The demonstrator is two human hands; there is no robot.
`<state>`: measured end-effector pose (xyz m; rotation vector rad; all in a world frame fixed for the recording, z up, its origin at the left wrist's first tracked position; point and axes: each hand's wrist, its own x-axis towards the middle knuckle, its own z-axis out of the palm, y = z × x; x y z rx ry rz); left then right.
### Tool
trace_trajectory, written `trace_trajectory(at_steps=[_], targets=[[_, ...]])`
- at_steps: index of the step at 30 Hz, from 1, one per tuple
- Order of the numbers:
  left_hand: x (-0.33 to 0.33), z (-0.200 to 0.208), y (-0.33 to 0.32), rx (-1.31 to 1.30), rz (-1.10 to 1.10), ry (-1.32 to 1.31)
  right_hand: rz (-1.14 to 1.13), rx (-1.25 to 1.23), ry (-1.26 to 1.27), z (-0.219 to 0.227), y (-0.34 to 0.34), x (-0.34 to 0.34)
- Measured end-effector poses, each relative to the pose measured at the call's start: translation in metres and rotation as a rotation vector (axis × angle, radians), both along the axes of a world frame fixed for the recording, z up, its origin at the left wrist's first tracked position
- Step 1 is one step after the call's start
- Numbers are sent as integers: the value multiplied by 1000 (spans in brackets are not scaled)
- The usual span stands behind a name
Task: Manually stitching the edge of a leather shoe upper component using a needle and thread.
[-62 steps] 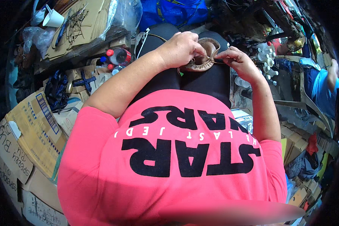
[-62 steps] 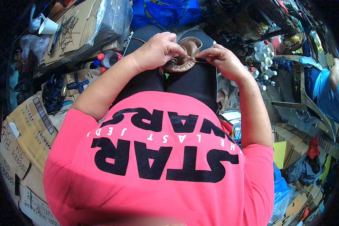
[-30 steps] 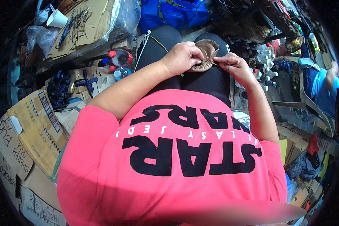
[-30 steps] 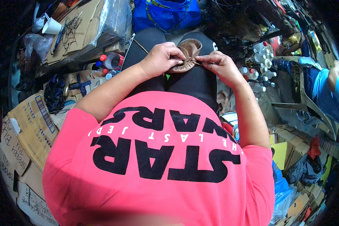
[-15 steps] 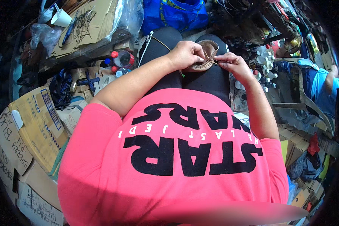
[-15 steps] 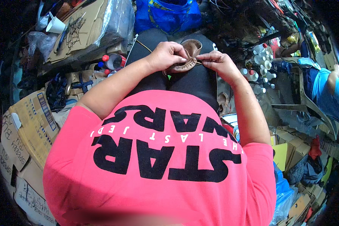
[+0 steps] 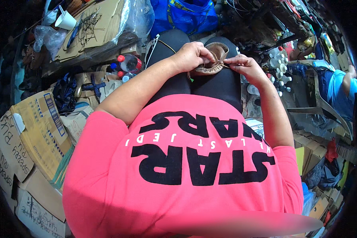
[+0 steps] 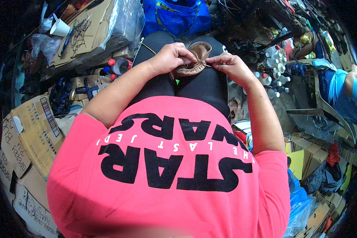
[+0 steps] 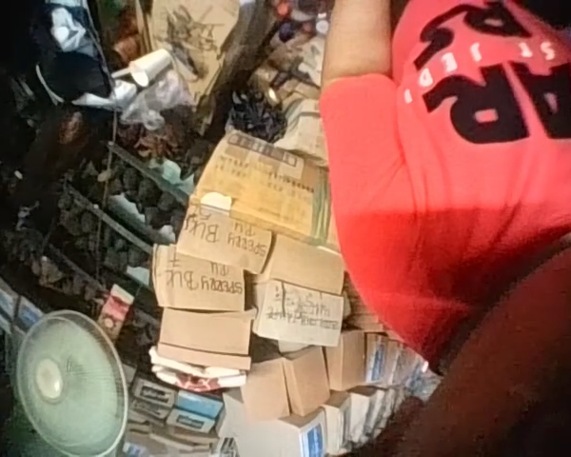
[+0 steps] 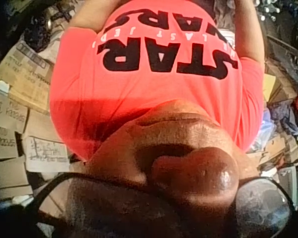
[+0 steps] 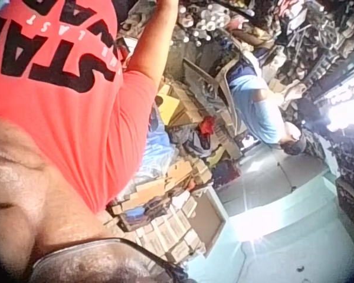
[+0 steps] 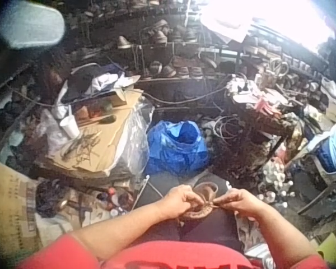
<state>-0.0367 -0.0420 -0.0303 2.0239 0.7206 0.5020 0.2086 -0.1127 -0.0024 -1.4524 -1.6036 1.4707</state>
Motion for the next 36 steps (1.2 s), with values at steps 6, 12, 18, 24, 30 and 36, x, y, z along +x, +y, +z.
trace_trajectory(at_steps=[6, 12, 18, 24, 30, 36], targets=[[12, -4, -2, -301, 63, -77, -28, -19, 21, -4, 1, -1], [12, 6, -22, -239, 191, -33, -80, 271, -131, -13, -17, -9], [-2, 3, -28, 276, 96, -93, -126, 372, -301, 3, -35, -25], [-9, 13, -18, 199, 125, 81, -175, 309, -205, 1, -32, -22], [10, 7, -17, -401, 196, -171, -233, -36, 164, -7, -20, -18], [18, 3, -16, -373, 174, -134, -218, -51, 168, -4, -12, -17]])
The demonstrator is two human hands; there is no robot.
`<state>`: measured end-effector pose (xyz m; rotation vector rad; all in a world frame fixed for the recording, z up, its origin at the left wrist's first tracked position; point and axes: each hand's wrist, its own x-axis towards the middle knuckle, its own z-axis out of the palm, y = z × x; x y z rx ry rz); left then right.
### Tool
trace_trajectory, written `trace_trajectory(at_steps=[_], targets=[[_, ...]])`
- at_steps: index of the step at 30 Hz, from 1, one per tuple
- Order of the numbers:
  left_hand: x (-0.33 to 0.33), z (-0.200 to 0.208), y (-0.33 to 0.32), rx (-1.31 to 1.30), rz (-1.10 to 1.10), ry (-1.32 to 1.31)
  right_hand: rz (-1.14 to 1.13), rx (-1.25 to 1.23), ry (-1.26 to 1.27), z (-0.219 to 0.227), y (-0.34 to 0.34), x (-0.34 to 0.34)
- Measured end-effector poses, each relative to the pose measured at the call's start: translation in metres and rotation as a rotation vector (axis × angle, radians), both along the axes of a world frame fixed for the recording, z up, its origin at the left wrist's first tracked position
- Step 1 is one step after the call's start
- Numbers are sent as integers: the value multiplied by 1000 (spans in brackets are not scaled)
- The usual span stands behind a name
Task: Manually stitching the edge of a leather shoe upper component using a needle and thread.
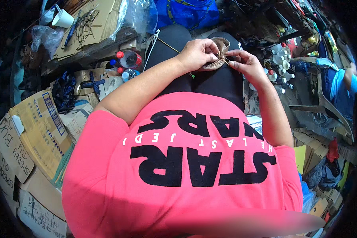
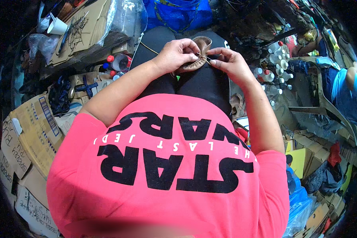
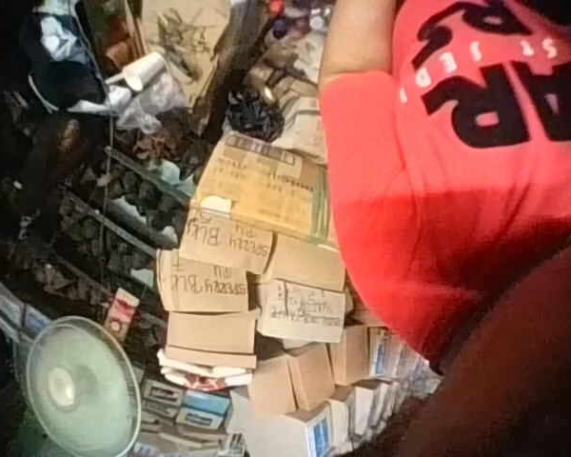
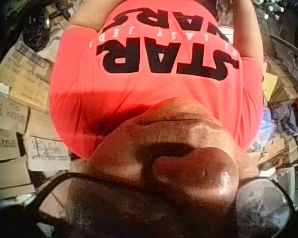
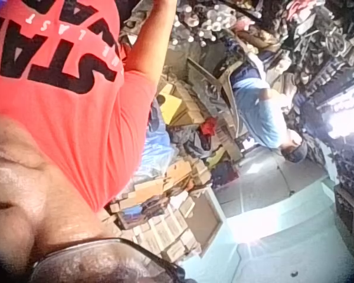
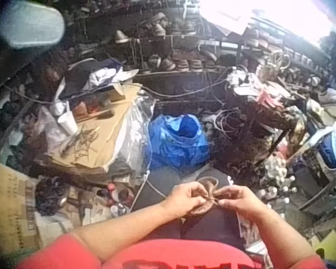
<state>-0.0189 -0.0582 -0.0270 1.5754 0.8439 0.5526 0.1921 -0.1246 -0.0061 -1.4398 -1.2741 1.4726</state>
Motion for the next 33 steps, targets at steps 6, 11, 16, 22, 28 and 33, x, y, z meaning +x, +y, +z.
trace_trajectory(at_steps=[6, 11, 16, 22, 28, 33], targets=[[6, 7, 3, 116, -58, 98, 151, 29, -335, 13, 20, -6], [-4, 20, 15, 477, -157, 248, 213, -10, -296, 20, 28, -2], [-22, 33, 14, 398, -188, 369, 74, -80, -90, 8, 19, 24], [-2, 33, 13, 401, -270, 369, 118, 42, -195, 7, -1, 22], [2, 34, 15, 492, -336, 395, 57, 129, -97, 20, -3, 54], [5, 37, 19, 556, -381, 391, -115, 282, -657, 10, 20, 69]])
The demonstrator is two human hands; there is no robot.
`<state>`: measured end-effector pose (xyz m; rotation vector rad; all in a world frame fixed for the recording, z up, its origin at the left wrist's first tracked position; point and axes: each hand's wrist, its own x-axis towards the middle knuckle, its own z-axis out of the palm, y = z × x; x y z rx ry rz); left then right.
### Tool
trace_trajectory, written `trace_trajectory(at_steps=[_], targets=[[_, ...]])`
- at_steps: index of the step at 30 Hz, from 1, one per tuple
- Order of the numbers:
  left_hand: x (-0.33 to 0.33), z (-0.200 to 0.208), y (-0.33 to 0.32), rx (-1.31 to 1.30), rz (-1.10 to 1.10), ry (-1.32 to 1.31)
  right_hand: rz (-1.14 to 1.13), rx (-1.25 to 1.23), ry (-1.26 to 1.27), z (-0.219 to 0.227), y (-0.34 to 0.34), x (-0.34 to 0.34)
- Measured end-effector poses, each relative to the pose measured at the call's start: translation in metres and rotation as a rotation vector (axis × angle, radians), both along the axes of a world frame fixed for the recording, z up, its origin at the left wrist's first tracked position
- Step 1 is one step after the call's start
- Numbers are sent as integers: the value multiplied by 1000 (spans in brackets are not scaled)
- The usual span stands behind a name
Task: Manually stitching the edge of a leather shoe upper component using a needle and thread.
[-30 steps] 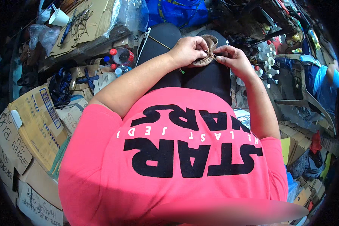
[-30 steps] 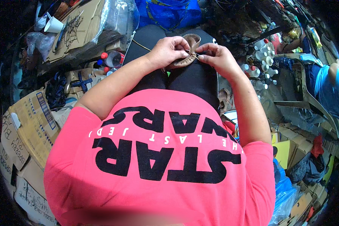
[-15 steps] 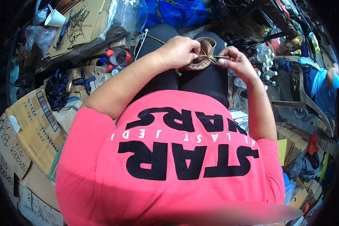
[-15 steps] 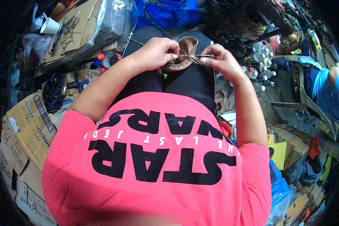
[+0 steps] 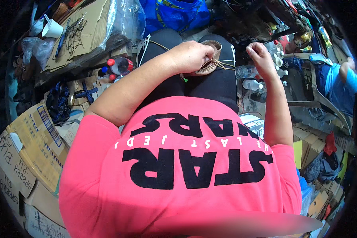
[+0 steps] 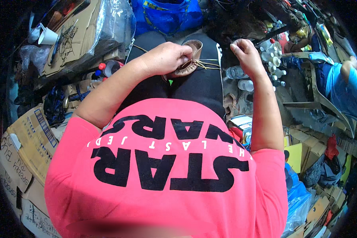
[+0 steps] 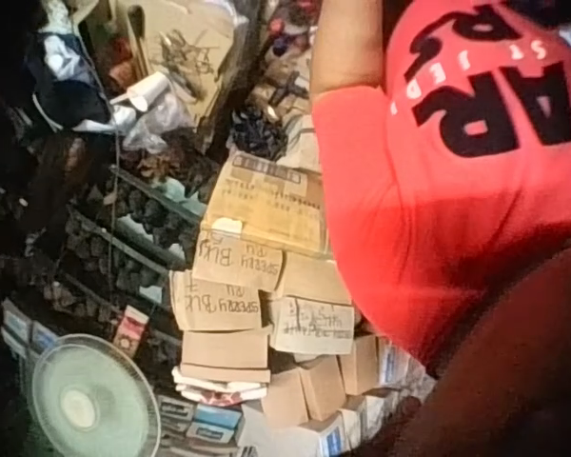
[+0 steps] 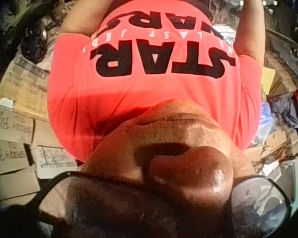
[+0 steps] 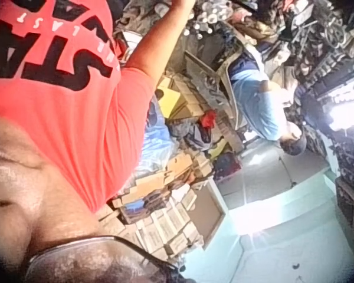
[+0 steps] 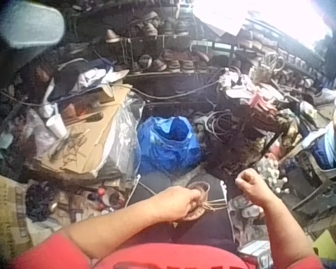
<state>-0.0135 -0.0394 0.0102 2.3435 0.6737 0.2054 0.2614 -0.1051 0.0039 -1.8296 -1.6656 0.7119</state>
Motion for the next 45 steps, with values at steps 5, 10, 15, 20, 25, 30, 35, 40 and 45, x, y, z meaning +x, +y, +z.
trace_trajectory(at_steps=[5, 10, 15, 20, 25, 30, 35, 40, 45], targets=[[-7, -10, -1, -33, 39, -46, 54, -234, 597, -6, -29, -22], [-6, -5, -4, -76, 64, -49, 83, -160, 421, -28, -29, -38], [-6, -13, -3, -18, 61, -41, 231, -149, 323, 13, -29, -33], [-2, -2, -5, 55, 26, -8, 58, 181, -267, 18, 4, -33], [-7, -8, -3, 115, 40, -4, 402, 238, -447, 45, -3, -57], [-12, -11, 0, 125, -28, -56, 650, 142, -709, 35, -1, -82], [-30, 6, -3, 258, -134, -75, 667, 223, -601, 34, -4, -78], [-74, 5, 4, 432, -59, -102, 512, 176, -614, 18, -19, -34], [-141, 25, 12, -152, 444, -171, -159, -138, 387, 27, -37, 12]])
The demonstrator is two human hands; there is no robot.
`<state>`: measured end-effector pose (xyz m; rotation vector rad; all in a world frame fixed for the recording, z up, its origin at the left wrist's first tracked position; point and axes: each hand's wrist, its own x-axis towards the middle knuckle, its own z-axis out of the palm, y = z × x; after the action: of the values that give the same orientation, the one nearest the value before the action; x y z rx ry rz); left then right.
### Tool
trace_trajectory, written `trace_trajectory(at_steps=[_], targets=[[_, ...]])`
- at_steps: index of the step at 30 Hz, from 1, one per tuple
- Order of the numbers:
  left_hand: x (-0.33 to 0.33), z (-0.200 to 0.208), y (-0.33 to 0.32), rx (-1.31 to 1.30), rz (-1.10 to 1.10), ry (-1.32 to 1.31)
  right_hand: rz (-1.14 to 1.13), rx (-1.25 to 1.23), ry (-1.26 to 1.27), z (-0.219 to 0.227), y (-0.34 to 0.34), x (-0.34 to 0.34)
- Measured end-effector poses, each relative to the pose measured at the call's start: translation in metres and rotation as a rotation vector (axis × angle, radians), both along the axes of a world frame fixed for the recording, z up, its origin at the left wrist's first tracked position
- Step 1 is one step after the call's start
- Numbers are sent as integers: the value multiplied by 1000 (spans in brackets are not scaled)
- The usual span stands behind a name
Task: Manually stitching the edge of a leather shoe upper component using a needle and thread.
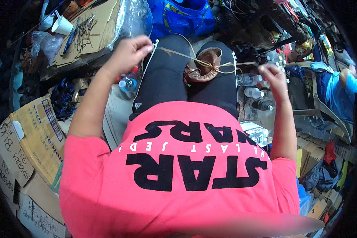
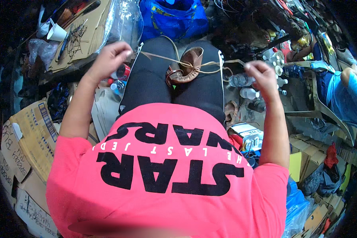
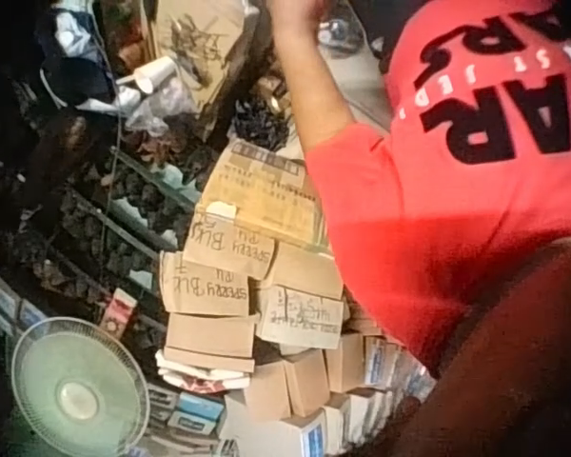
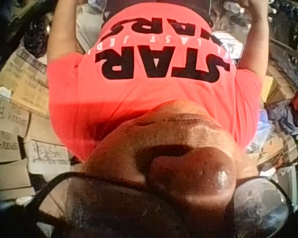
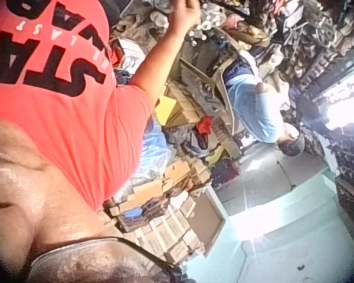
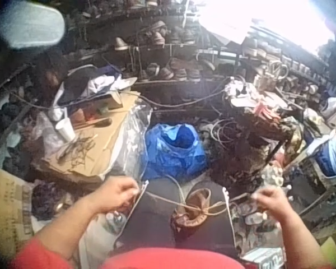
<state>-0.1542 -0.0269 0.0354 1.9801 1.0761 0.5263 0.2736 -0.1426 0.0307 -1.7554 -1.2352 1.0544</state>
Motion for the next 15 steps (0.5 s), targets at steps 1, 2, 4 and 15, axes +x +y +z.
trace_trajectory(at_steps=[1, 2, 4, 15], targets=[[5, 16, 1, -109, 13, -175, -56, 100, 159, 6, 5, 1], [13, 28, 4, -122, -24, -287, -112, 200, 308, 7, 15, -3], [44, 44, 0, -149, -141, -581, 101, 433, 756, 8, 38, -32], [-39, 39, 7, 532, -143, 337, 378, -121, -456, -3, -28, 1]])
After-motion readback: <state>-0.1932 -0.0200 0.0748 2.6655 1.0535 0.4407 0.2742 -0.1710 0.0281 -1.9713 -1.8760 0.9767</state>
